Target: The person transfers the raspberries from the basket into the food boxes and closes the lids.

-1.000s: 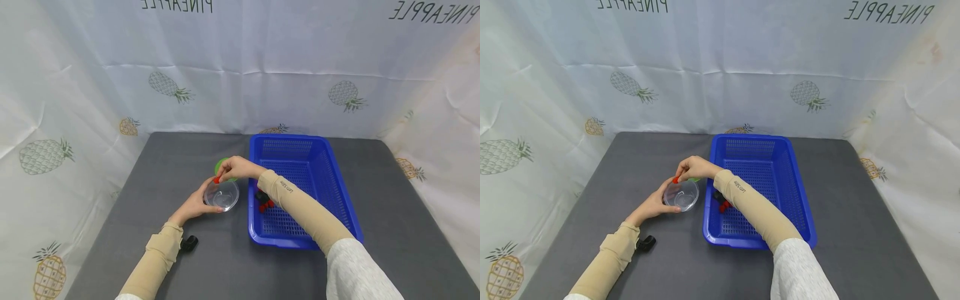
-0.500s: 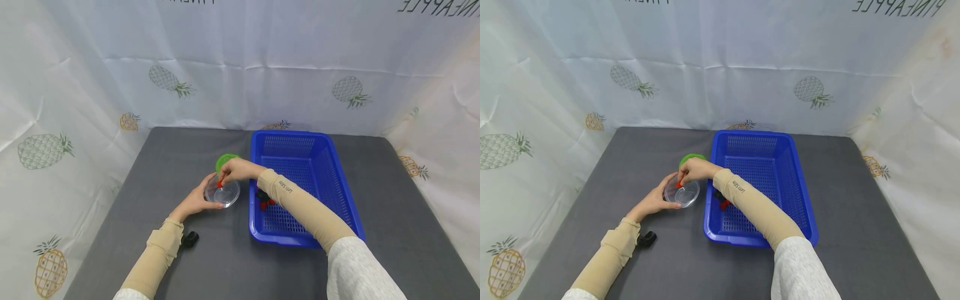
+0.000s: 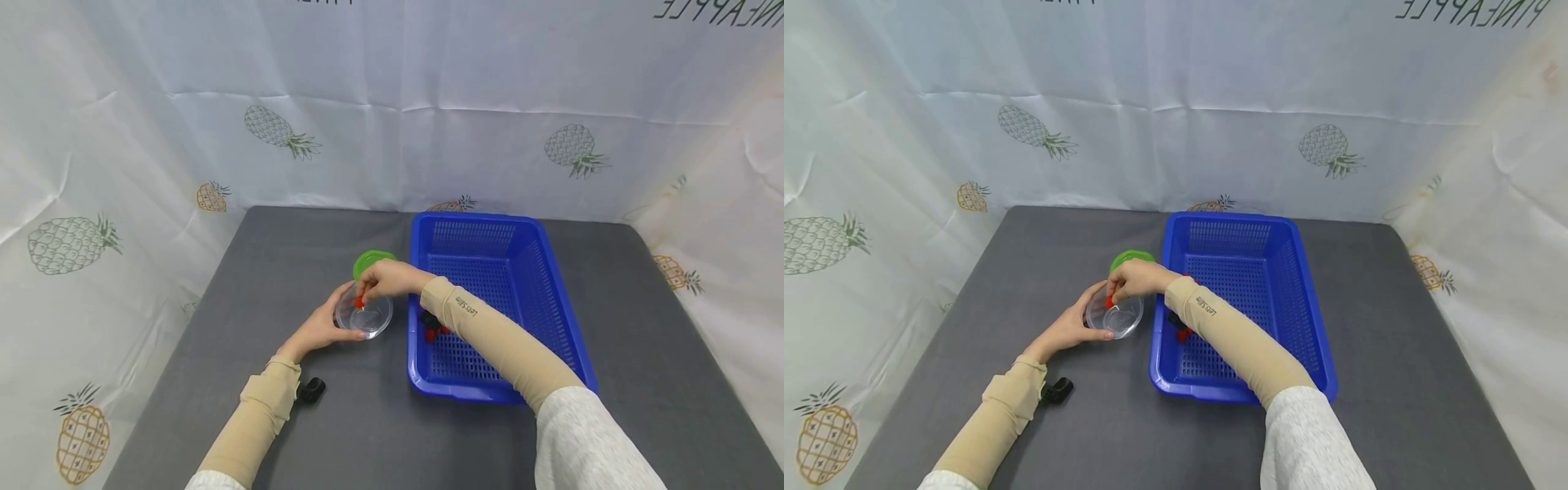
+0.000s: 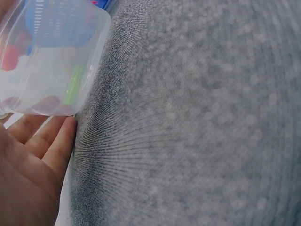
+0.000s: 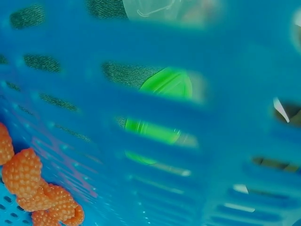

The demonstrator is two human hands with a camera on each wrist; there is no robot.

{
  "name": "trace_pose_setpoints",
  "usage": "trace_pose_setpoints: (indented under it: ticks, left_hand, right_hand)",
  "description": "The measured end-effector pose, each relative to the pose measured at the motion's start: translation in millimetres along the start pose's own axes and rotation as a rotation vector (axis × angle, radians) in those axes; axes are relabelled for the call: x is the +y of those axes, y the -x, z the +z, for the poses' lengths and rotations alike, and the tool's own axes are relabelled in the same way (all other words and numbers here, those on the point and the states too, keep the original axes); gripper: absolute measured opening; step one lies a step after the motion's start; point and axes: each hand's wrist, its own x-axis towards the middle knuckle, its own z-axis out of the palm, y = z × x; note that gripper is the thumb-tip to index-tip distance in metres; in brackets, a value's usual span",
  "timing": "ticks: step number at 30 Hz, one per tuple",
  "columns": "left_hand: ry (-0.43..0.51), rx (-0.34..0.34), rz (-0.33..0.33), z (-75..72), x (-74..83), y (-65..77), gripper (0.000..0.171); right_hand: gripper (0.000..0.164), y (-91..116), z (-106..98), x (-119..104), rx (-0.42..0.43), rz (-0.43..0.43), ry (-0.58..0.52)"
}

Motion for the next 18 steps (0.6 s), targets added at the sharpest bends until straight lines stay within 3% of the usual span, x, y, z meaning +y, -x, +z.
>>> trace_pose_setpoints:
  ticks: [11, 18]
  left_hand:
    - [0.016, 0.002, 0.021, 1.4, -1.7, -0.3, 0.105]
    - [0.010, 0.007, 0.028, 1.7, -2.5, 0.1, 0.104]
  right_hand:
    - [0.014, 0.9, 0.2, 0.1, 0.038, -0.001, 0.022]
    - [0.020, 2.2, -0.9, 2.1, 0.053, -0.026, -0.057]
